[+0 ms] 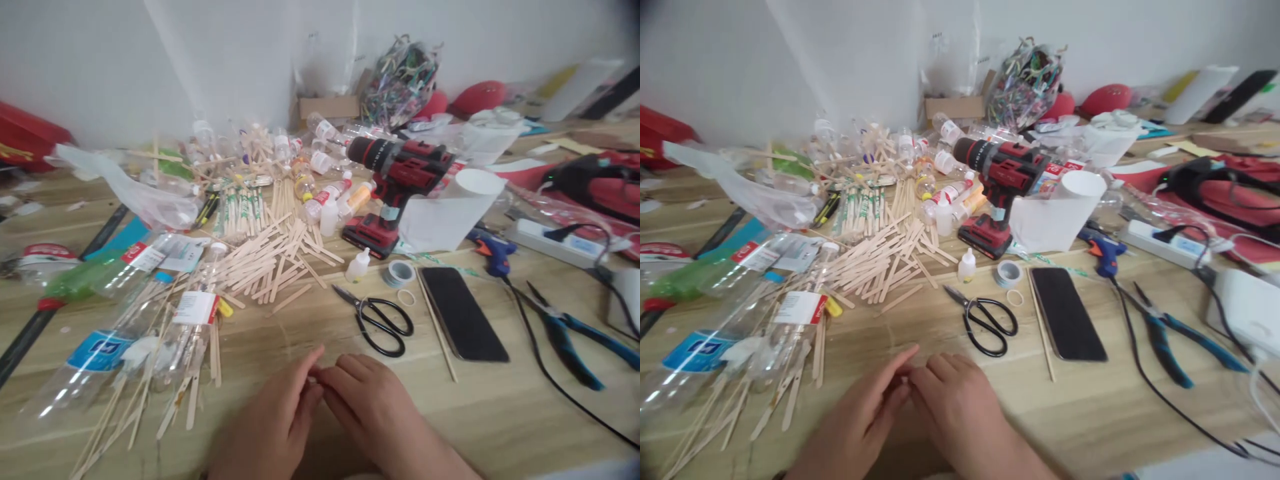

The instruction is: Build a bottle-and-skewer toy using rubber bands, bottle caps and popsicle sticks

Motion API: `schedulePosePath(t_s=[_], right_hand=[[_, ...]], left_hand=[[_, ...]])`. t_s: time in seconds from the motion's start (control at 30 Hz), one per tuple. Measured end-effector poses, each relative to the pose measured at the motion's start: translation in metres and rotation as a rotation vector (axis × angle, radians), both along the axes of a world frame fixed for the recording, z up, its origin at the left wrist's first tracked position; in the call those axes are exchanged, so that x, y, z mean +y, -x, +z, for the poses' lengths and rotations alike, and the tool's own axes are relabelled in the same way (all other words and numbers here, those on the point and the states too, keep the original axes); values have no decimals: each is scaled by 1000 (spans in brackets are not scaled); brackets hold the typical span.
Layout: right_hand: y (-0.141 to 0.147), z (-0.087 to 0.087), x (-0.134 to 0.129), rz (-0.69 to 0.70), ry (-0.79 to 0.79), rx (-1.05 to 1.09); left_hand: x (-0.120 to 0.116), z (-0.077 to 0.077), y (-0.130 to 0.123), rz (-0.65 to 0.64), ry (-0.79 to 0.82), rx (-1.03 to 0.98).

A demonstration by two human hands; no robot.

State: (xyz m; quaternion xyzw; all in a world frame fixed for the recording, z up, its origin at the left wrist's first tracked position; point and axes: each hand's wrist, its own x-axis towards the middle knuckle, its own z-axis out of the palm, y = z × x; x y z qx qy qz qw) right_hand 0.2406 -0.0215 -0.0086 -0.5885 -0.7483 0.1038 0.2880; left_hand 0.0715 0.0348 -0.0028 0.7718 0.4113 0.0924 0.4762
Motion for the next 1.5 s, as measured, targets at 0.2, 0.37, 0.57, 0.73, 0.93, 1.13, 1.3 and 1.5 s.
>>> schedulePosePath(t_s=[0.2, 0.37, 0.57, 0.73, 0.93, 1.13, 1.3, 1.5], right_hand=[[-2, -1, -4, -11, 57, -7], [-6, 4, -4, -22, 63, 22], [-7, 0, -1, 25, 22, 59], [-7, -10, -1, 78, -6, -22], [-7, -16, -3, 127, 18, -49], [-3, -7, 2, 109, -56, -87], [-2, -2, 2, 101, -21, -99], [0, -5, 0, 81, -21, -66]], left_hand=[[10, -5, 4, -56, -86, 108], [10, -1, 3, -13, -75, 170], [8, 6, 3, 11, -98, 172], [7, 12, 0, 36, -6, 152], [7, 16, -1, 103, 327, -61], [6, 12, -2, 108, 298, -61], [6, 7, -4, 125, 248, -28], [8, 5, -7, 123, 246, -28]])
